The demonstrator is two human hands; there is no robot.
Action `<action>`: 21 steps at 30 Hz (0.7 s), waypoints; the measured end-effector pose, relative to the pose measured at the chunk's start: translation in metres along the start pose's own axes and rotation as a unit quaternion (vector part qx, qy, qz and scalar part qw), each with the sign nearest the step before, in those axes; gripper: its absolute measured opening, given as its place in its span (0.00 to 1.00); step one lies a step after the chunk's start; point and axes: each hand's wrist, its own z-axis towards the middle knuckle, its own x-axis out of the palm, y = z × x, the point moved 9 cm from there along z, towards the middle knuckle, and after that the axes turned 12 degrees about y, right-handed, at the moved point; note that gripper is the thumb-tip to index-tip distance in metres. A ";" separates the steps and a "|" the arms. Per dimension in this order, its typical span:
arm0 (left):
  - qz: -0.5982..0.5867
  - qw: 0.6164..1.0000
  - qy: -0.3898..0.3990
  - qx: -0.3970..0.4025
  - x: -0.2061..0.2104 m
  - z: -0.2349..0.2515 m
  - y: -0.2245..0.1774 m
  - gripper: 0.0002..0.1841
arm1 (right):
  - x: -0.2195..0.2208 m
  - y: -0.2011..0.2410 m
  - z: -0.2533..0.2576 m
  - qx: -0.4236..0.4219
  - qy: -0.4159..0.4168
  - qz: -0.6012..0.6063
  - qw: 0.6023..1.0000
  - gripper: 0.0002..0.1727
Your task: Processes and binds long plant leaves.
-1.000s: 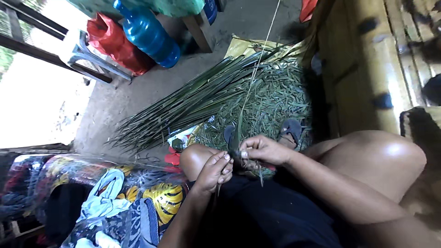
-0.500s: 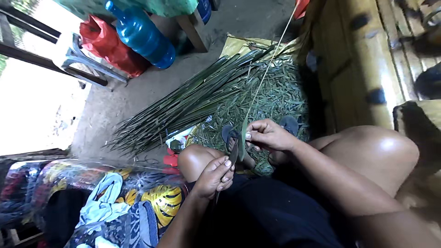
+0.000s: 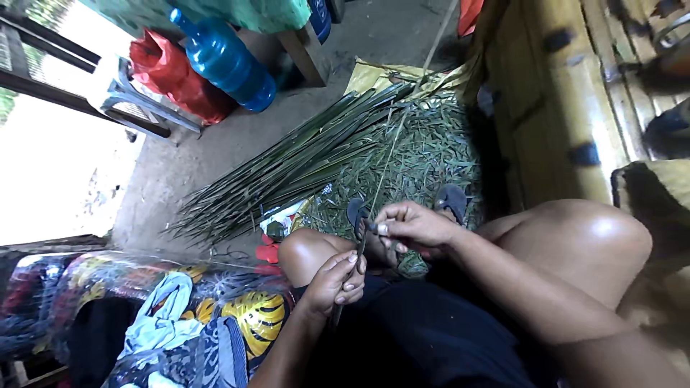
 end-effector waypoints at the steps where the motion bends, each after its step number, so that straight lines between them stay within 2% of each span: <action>1: -0.022 1.000 0.013 -0.004 0.001 0.000 0.002 0.16 | 0.005 -0.003 0.002 -0.004 0.014 0.010 1.000 0.09; 8: -0.128 0.989 0.070 -0.032 0.010 -0.007 0.013 0.14 | -0.029 0.027 -0.003 -0.067 -0.089 -0.029 0.993 0.12; 13: -0.155 0.982 0.098 -0.039 0.016 -0.011 0.018 0.13 | -0.063 0.050 -0.008 -0.098 -0.200 0.028 0.974 0.15; 15: -0.159 0.982 0.101 -0.022 0.014 -0.011 0.017 0.13 | -0.054 0.047 -0.007 -0.077 -0.206 0.038 0.975 0.15; 18: -0.085 0.995 0.050 0.009 0.002 -0.011 0.009 0.15 | -0.015 0.021 -0.002 0.003 -0.133 0.014 0.991 0.14; 20: 0.050 0.998 -0.042 0.018 -0.009 -0.015 -0.001 0.15 | 0.003 0.004 0.000 0.033 -0.103 0.035 0.994 0.13; 21: 0.131 0.987 -0.092 0.013 -0.014 -0.018 -0.006 0.14 | 0.006 0.001 0.000 0.040 -0.102 0.037 0.993 0.13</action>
